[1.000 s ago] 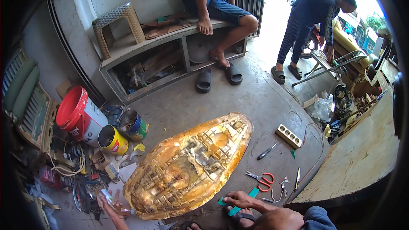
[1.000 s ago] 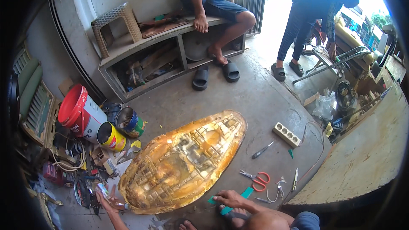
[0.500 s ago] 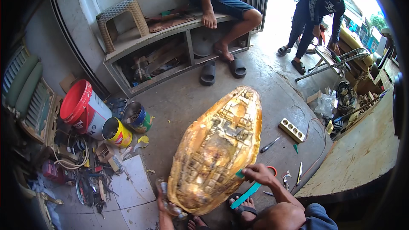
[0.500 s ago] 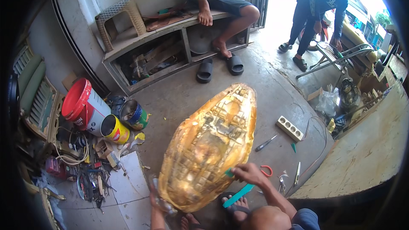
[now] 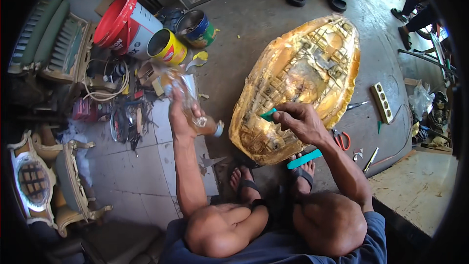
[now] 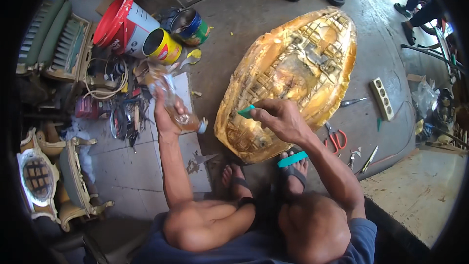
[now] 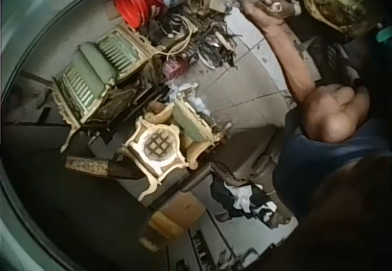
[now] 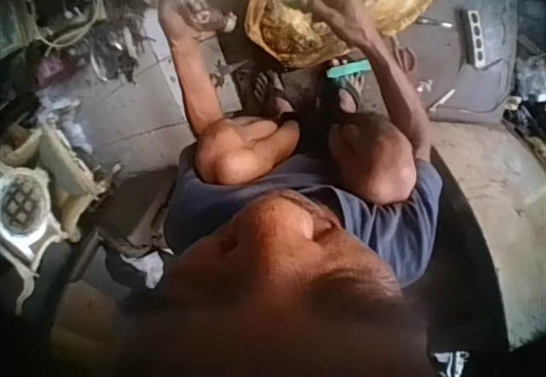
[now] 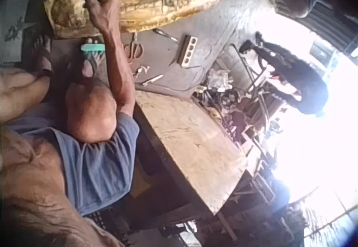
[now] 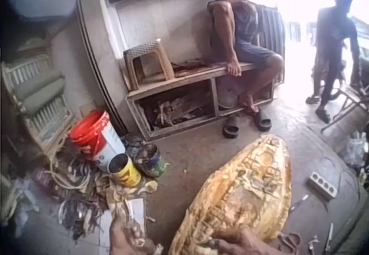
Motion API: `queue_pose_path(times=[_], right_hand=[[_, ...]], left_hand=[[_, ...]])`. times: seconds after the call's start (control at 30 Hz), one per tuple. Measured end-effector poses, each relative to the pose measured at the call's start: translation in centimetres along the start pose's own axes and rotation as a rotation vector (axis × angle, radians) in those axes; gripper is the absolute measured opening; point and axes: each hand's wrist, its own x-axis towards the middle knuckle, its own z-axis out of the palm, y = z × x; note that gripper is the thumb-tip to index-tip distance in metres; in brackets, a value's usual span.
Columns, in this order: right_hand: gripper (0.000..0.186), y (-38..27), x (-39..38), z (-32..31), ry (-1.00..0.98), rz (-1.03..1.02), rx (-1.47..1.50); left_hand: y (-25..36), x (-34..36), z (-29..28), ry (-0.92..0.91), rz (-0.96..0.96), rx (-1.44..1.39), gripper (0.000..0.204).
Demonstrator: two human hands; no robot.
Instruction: The person applies adhesive from a bottle to the foam and plastic base of a motorcycle seat and then scrapes the surface with a small blue tool.
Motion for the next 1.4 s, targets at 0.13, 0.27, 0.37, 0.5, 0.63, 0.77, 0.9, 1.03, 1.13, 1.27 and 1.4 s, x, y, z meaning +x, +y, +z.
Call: queue_pose_path(times=[0.13,0.27,0.37,0.5,0.63,0.77,0.9,1.03,1.13,1.27,1.4], right_hand=[[0.036,-0.5,1.2,2.9,0.031,-0.010,0.126],[0.029,-0.9,2.3,6.0,-0.005,0.033,0.229],[0.028,-0.4,2.5,6.5,0.041,0.093,0.289],[0.024,-0.2,2.4,6.5,0.029,0.105,0.240],[0.018,0.9,2.9,6.0,-0.188,0.093,0.475],[0.018,1.9,5.0,2.1,0.014,-0.047,0.431],[0.044,5.0,13.2,-6.5,0.431,-0.036,0.031],[0.033,5.4,18.4,-11.7,0.463,0.166,-0.414],[0.035,4.9,19.2,-8.0,0.382,0.166,-0.532],[0.031,5.4,16.4,0.9,-0.035,-0.289,-0.926],[0.024,6.8,16.4,-3.8,0.297,-0.270,-0.618]], left_hand=[[2.0,-1.0,2.7,-0.184,0.206,-0.462,0.054],[2.0,-1.7,2.6,-0.234,0.234,-0.533,0.056],[0.9,-1.7,3.5,-0.195,0.235,-0.522,0.055],[-1.4,-1.6,4.3,-0.058,0.254,-0.406,0.047],[-2.1,-2.4,5.4,0.304,0.390,-0.161,0.041],[-4.7,-2.3,2.9,0.206,-0.050,-0.225,0.046],[-8.6,-2.2,0.4,-0.019,-0.216,-0.181,0.055],[-8.5,-2.3,1.3,-0.166,-0.362,-0.270,0.059],[-8.5,-2.1,1.0,-0.140,-0.373,-0.225,0.057],[-8.7,-2.3,0.2,-0.107,-0.366,-0.180,0.058],[-8.5,-2.3,0.9,-0.140,-0.393,-0.284,0.055]])
